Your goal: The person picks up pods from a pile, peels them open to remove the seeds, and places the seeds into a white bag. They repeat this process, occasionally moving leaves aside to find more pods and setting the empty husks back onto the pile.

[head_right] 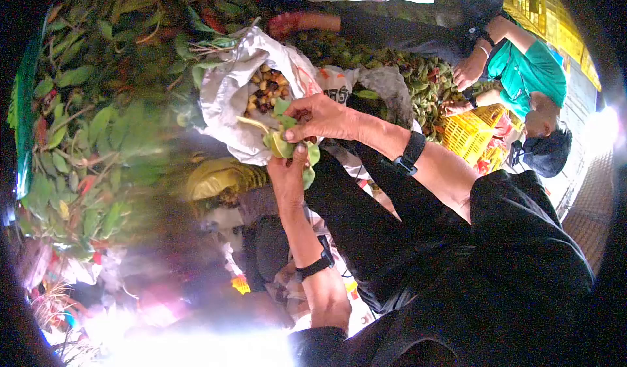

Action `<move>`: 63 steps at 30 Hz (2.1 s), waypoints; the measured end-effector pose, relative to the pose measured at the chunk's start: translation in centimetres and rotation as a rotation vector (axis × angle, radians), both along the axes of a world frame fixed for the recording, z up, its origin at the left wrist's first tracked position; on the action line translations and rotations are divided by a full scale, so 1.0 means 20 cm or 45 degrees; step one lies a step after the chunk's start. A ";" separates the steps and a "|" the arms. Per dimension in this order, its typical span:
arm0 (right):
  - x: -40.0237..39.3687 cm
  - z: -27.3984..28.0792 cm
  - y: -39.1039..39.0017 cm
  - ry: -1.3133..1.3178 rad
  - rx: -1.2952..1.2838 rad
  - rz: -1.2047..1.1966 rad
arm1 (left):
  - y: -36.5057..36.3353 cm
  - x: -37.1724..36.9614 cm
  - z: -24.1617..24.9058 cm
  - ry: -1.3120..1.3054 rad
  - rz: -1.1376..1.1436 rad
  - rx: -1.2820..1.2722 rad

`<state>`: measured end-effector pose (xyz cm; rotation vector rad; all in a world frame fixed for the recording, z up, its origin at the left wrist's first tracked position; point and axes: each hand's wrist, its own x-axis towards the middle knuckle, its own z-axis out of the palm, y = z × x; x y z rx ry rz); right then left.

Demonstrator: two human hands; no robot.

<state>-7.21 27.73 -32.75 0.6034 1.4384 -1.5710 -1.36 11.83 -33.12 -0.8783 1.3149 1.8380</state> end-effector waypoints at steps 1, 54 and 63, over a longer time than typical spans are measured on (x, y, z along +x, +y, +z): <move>0.00 0.01 -0.01 -0.005 0.000 0.000 | 0.00 0.00 0.00 -0.035 -0.055 -0.023; 0.11 0.30 0.12 -0.335 -0.114 -0.129 | -0.07 -0.16 0.55 -0.337 0.853 0.372; -0.02 1.01 0.11 -0.183 -0.334 -0.527 | 0.00 -0.33 1.06 0.097 0.393 0.258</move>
